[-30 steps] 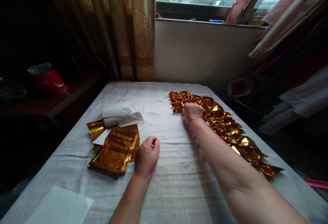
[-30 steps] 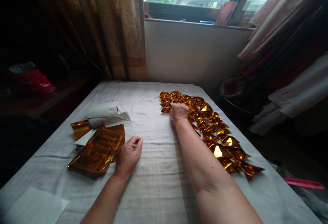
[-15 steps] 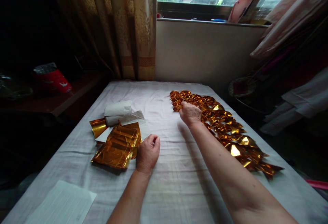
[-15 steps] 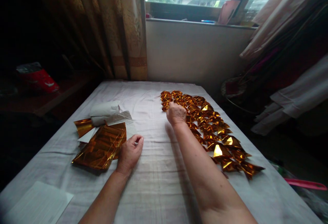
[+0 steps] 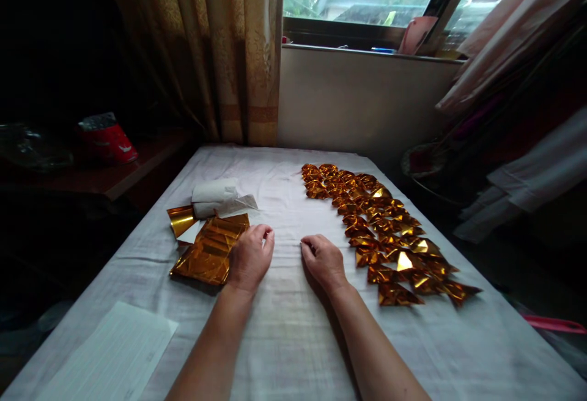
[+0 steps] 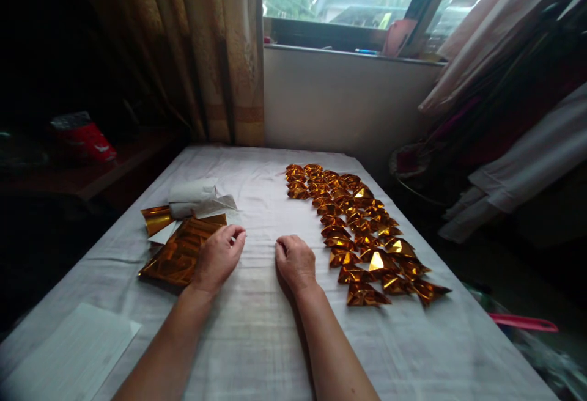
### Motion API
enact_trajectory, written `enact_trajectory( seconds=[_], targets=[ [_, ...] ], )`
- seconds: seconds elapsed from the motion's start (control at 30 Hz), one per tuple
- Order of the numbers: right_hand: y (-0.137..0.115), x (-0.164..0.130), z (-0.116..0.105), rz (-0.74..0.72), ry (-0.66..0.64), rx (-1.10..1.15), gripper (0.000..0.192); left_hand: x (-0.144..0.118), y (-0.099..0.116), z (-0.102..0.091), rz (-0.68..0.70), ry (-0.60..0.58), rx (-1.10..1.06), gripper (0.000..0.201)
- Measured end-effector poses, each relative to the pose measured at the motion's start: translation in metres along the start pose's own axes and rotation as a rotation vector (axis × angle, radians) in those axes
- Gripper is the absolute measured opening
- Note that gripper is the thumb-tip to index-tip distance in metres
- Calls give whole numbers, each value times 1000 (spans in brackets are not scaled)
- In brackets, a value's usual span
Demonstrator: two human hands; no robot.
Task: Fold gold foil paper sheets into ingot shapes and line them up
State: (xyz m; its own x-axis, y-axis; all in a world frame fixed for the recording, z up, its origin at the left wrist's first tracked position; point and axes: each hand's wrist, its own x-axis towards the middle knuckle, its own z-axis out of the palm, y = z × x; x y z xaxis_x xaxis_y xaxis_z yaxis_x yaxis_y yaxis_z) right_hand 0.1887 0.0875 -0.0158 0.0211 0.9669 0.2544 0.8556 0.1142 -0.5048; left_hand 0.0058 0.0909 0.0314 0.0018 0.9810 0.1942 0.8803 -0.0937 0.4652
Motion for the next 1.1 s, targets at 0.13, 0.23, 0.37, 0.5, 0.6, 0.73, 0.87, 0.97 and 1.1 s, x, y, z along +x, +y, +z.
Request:
enact_trajectory(
  seconds=[0.13, 0.23, 0.37, 0.5, 0.6, 0.73, 0.87, 0.97, 1.1],
  targets=[
    [7, -14, 2, -63, 55, 41, 17, 2, -16, -25, -153, -73, 328, 50],
    [8, -18, 3, -77, 67, 59, 17, 0, -24, -30, -291, -210, 453, 64],
    [8, -18, 2, -76, 71, 77, 17, -4, -24, -28, -308, -306, 462, 61],
    [7, -17, 1, -83, 68, 88, 16, -5, -26, -27, -272, -287, 445, 50],
    [7, -17, 0, -79, 73, 99, 16, -4, -30, -25, -243, -275, 435, 45],
    [6, -17, 0, -75, 78, 103, 16, -4, -34, -24, -209, -273, 425, 48],
    [5, -17, -1, -74, 84, 106, 16, -4, -29, -25, -195, -276, 421, 43],
    [5, -16, -1, -70, 77, 103, 17, -5, -25, -27, -175, -287, 414, 40],
    [6, -16, 1, -60, 72, 104, 16, -3, -24, -26, -172, -296, 406, 40]
  ],
)
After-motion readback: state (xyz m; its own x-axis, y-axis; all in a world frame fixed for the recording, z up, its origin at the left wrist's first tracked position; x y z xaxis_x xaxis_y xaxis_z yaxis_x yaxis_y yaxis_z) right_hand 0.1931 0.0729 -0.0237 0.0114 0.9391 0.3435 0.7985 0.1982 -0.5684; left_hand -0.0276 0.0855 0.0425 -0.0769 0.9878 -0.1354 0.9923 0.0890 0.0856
